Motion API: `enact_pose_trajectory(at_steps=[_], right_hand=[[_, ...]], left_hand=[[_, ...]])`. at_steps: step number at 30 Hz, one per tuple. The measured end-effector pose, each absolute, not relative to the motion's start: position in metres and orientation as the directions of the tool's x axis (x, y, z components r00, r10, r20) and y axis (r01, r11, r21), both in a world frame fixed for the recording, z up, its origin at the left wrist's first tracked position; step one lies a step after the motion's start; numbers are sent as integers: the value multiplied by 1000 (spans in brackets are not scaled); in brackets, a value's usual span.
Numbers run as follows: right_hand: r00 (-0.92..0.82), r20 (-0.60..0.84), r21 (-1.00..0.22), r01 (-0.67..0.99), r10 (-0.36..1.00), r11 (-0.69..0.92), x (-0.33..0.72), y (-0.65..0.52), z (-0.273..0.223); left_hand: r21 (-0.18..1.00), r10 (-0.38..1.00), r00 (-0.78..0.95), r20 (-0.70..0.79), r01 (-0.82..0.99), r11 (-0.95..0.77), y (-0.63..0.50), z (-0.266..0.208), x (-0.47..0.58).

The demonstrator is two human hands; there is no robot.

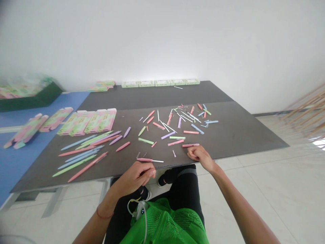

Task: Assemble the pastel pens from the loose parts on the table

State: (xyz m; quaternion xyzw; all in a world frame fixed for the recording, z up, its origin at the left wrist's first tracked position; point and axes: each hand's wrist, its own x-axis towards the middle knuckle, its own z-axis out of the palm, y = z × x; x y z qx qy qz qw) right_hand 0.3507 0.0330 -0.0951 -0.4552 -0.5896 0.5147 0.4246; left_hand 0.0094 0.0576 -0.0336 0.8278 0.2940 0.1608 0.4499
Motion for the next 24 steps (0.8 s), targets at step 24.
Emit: enact_pose_trajectory(at_steps=[24], right_hand=[[-172,114,-970,194,979,147,339,29,-83]], left_hand=[[117,875,478,81,867,-484,95,-10,37]])
